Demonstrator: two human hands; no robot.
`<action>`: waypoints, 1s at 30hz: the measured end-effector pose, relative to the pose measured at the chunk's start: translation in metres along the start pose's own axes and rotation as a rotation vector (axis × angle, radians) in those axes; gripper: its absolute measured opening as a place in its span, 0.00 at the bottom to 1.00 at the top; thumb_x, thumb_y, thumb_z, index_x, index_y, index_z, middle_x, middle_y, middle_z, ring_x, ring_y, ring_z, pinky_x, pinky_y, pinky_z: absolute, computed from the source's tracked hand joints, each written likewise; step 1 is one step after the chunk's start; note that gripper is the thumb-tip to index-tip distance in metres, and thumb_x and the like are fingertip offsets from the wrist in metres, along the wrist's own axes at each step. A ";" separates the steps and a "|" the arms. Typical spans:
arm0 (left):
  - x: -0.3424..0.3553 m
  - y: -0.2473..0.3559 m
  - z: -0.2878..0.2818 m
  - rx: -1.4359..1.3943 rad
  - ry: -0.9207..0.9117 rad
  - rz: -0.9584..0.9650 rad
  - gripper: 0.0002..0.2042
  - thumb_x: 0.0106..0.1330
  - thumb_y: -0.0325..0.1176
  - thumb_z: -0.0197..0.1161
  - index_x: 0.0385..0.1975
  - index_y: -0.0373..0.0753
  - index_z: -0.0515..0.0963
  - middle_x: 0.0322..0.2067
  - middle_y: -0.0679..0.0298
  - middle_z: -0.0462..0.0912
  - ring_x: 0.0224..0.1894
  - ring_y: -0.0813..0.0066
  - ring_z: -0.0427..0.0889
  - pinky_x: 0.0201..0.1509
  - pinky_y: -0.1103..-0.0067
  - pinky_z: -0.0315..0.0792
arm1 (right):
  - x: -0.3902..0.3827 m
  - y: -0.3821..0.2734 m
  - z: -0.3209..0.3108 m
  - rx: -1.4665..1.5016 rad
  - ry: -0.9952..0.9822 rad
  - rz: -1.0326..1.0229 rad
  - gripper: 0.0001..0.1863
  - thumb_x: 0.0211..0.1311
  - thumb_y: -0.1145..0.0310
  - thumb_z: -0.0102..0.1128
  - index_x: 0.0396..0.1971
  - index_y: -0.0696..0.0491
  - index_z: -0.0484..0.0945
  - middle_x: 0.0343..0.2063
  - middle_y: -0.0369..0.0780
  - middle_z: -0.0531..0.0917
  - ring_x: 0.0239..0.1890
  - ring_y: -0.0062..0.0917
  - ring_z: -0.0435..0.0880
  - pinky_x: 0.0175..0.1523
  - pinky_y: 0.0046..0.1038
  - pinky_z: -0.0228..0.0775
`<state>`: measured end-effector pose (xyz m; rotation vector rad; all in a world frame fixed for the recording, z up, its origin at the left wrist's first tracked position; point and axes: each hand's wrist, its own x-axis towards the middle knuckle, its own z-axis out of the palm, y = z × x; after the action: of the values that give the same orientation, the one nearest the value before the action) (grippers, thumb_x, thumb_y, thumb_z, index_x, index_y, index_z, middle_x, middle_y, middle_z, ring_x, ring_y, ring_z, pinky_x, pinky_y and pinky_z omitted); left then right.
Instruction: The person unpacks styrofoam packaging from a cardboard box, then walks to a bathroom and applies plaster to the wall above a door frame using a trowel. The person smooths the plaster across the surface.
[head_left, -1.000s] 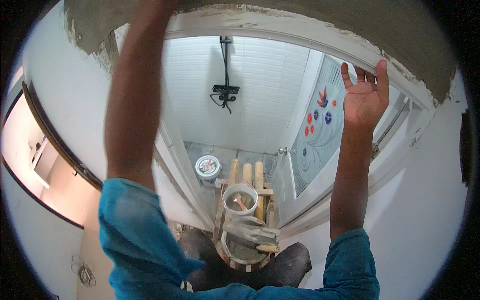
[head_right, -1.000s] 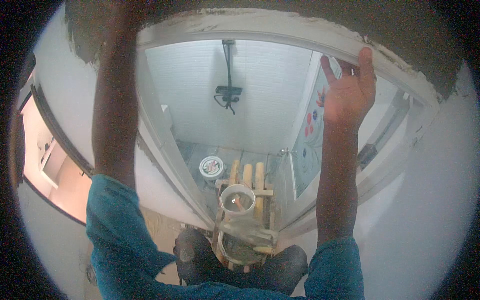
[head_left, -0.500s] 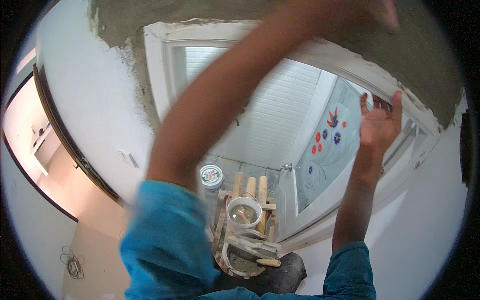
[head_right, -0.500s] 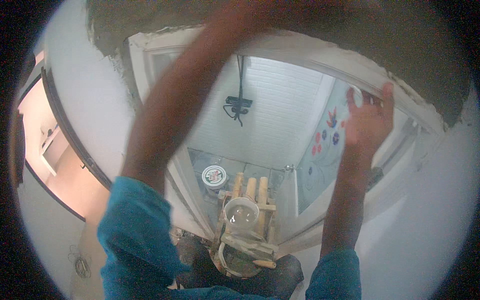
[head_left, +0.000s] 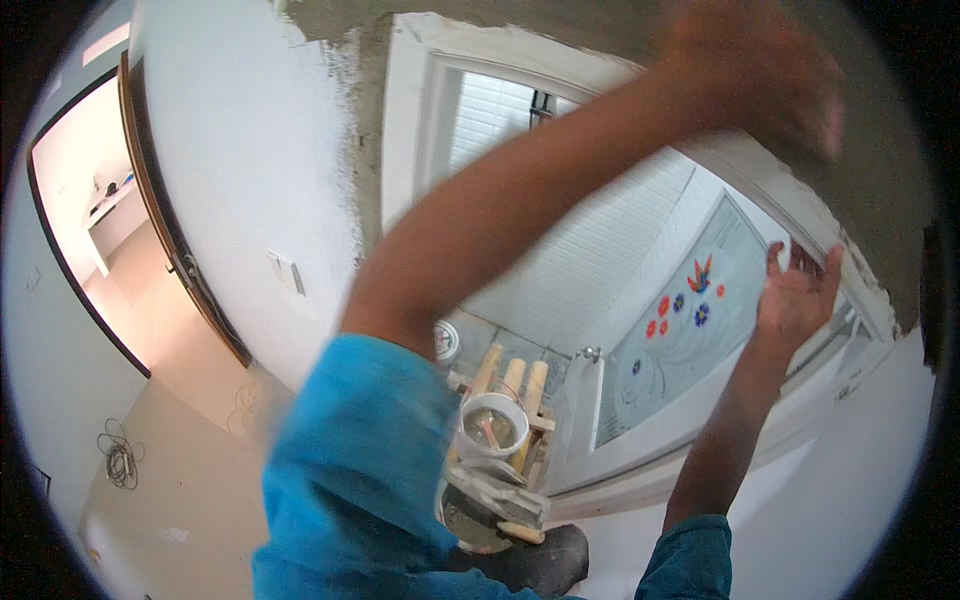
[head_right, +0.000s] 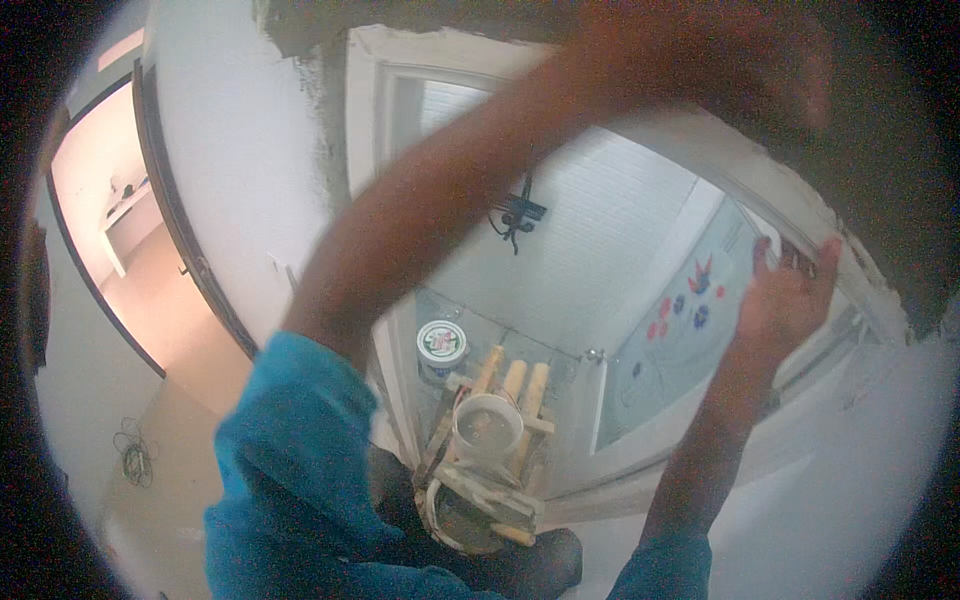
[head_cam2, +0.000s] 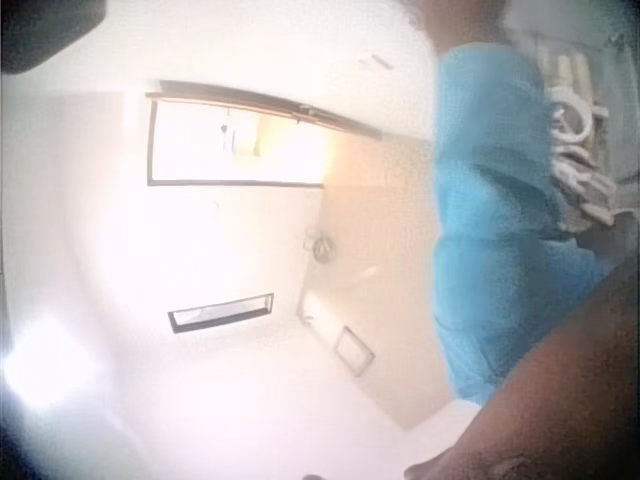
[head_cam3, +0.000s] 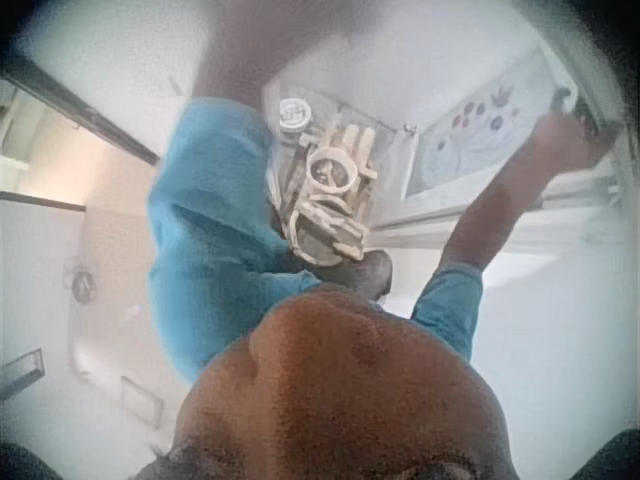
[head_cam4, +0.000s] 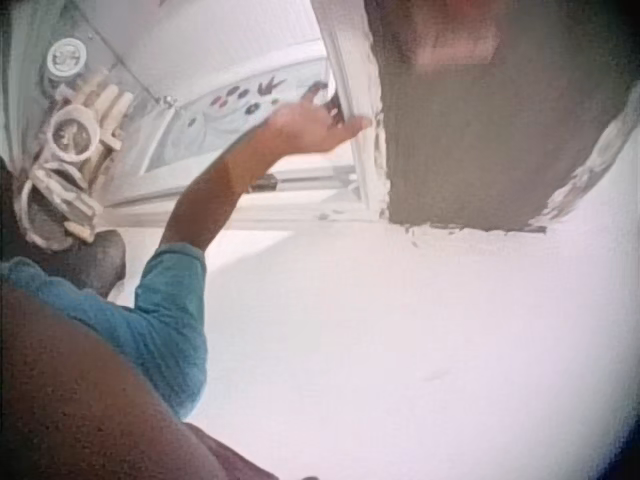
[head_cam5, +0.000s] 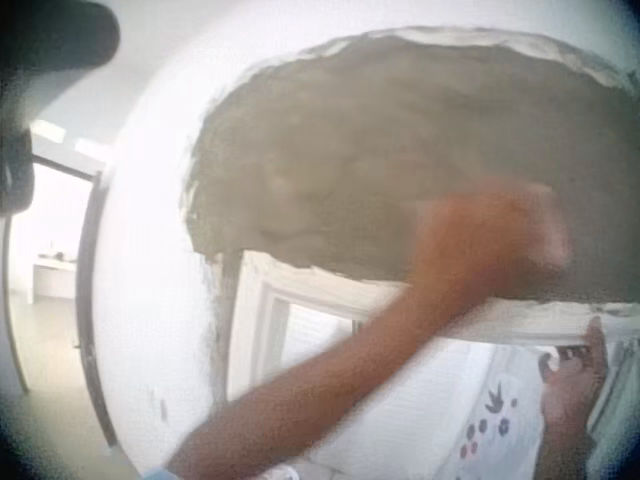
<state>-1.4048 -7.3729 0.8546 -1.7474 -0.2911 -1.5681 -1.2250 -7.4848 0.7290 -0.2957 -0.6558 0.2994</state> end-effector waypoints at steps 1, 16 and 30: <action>-0.005 -0.011 0.010 -0.043 0.131 0.065 0.11 0.64 0.44 0.60 0.34 0.44 0.78 0.31 0.61 0.81 0.33 0.71 0.82 0.34 0.69 0.76 | 0.001 0.000 0.000 0.022 0.009 -0.026 0.28 0.67 0.58 0.57 0.61 0.55 0.65 0.59 0.47 0.70 0.67 0.33 0.61 0.71 0.51 0.40; -0.033 -0.048 -0.025 0.092 0.117 -0.213 0.15 0.64 0.49 0.62 0.38 0.44 0.81 0.36 0.62 0.84 0.40 0.65 0.83 0.43 0.65 0.76 | 0.000 0.001 -0.003 -0.066 -0.026 -0.038 0.28 0.67 0.60 0.59 0.62 0.55 0.64 0.62 0.47 0.68 0.61 0.34 0.66 0.60 0.48 0.56; -0.159 -0.309 -0.133 0.679 -0.223 -0.510 0.18 0.74 0.43 0.51 0.60 0.47 0.72 0.54 0.63 0.79 0.51 0.62 0.80 0.54 0.67 0.76 | -0.001 0.001 -0.008 -0.240 -0.051 -0.039 0.29 0.64 0.57 0.62 0.60 0.53 0.65 0.58 0.45 0.69 0.61 0.34 0.66 0.57 0.46 0.60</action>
<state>-1.7315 -7.1982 0.8187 -1.3457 -1.2996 -1.3574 -1.2207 -7.4853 0.7221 -0.5057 -0.7482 0.1911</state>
